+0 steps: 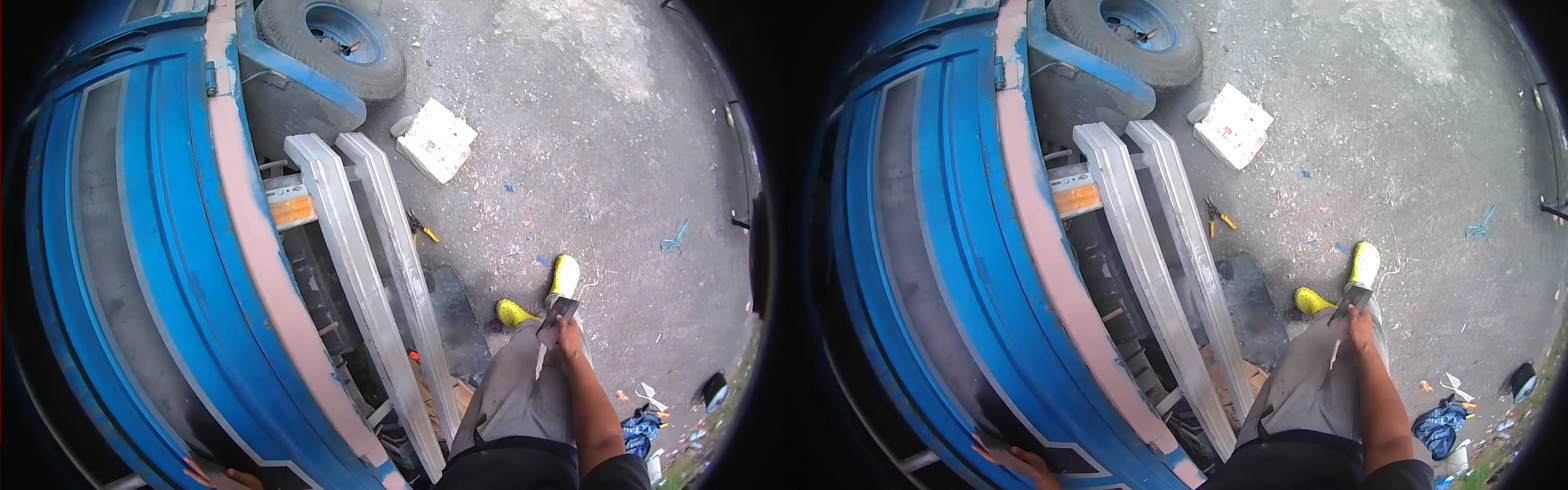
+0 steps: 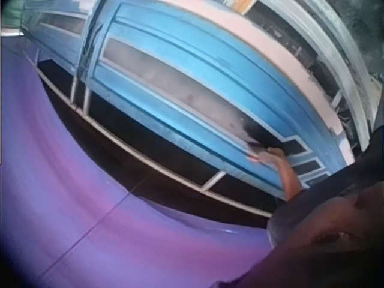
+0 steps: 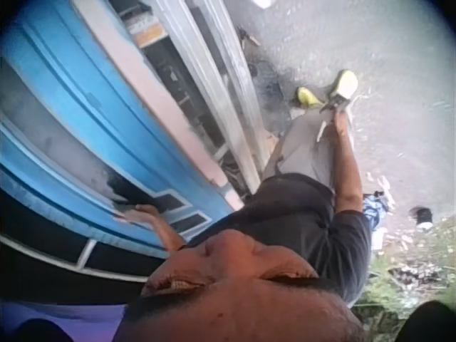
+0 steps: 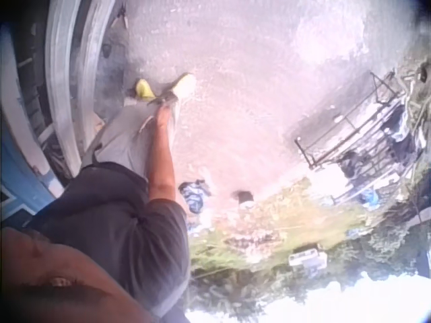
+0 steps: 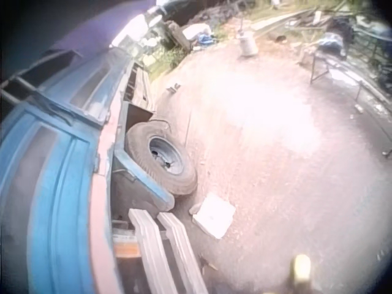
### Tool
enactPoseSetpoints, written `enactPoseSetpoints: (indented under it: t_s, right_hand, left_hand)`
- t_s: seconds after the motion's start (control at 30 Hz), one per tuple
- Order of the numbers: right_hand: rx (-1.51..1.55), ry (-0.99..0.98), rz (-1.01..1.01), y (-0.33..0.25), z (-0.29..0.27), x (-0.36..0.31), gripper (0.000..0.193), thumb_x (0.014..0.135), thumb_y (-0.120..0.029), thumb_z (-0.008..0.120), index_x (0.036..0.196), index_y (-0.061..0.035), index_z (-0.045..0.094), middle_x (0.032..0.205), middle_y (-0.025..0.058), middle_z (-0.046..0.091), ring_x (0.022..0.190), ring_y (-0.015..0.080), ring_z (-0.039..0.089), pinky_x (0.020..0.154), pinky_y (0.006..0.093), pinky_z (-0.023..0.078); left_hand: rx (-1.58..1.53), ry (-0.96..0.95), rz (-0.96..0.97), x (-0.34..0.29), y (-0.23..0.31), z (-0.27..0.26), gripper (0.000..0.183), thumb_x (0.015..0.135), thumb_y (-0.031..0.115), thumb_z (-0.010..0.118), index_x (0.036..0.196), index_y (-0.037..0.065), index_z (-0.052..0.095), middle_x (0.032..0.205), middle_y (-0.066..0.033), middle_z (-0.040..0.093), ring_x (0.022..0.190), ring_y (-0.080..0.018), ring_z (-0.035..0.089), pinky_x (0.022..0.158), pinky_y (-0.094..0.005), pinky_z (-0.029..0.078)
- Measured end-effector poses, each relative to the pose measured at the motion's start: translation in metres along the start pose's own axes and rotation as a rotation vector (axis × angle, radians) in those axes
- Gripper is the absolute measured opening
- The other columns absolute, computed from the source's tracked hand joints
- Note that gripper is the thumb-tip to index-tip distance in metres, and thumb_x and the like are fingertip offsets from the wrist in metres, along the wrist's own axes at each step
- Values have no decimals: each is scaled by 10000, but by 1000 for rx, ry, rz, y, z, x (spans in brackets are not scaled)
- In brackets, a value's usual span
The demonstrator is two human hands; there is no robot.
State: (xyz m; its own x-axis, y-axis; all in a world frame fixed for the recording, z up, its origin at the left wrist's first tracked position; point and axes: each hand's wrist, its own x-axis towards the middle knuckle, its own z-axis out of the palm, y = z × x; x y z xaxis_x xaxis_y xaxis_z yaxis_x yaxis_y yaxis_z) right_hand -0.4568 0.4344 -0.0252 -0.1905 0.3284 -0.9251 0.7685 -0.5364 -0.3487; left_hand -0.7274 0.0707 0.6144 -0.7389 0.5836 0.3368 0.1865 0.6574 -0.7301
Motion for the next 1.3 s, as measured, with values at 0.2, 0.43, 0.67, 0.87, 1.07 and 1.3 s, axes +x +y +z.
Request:
enactPoseSetpoints:
  t_s: [0.2,0.43,0.67,0.87,1.07,1.3]
  right_hand:
    - [-62,162,-129,-6,-104,-11,352,962,-241,572,1127,69,552,983,248,657,860,307,657,757,426,512]
    - [280,300,-387,-39,-184,-70,334,919,-56,594,1236,1,501,1044,147,651,922,224,637,802,368,516]
    - [454,187,-707,-171,-194,-132,287,1012,-152,489,1269,-23,488,1082,81,620,975,170,575,871,336,473]
    - [305,49,-831,-304,-166,-176,332,1027,-242,501,1257,-2,512,1127,94,629,1031,165,566,929,329,451]
    - [-147,143,-971,-420,-154,-178,279,987,-225,566,1148,3,579,1122,206,653,1046,329,617,907,392,476]
    - [-347,488,-635,-443,-198,-94,298,913,-201,640,1127,3,606,1011,268,682,978,455,647,823,485,512]
  left_hand:
    - [-35,3,-71,6,-4,-2,745,1033,566,285,1507,-8,333,1554,-240,322,1481,-404,213,1162,-508,281]
    - [-334,232,-295,2,22,12,727,1036,532,318,1533,5,253,1586,-196,288,1490,-391,207,1189,-523,243]
    - [-1709,-89,-799,10,299,31,509,1078,257,399,1453,-84,360,1514,-206,389,1392,-286,372,1163,-373,259]
    - [-2533,-286,-988,109,426,-13,485,1020,135,523,1447,-46,381,1457,-186,429,1353,-263,428,1145,-469,395]
    - [-2517,-583,-668,247,395,27,376,974,31,518,1336,-65,482,1253,-158,568,1074,-280,640,897,-435,604]
    - [-2403,-603,-607,344,399,85,434,912,-33,603,1327,-39,475,1150,-136,604,955,-219,658,689,-327,646]
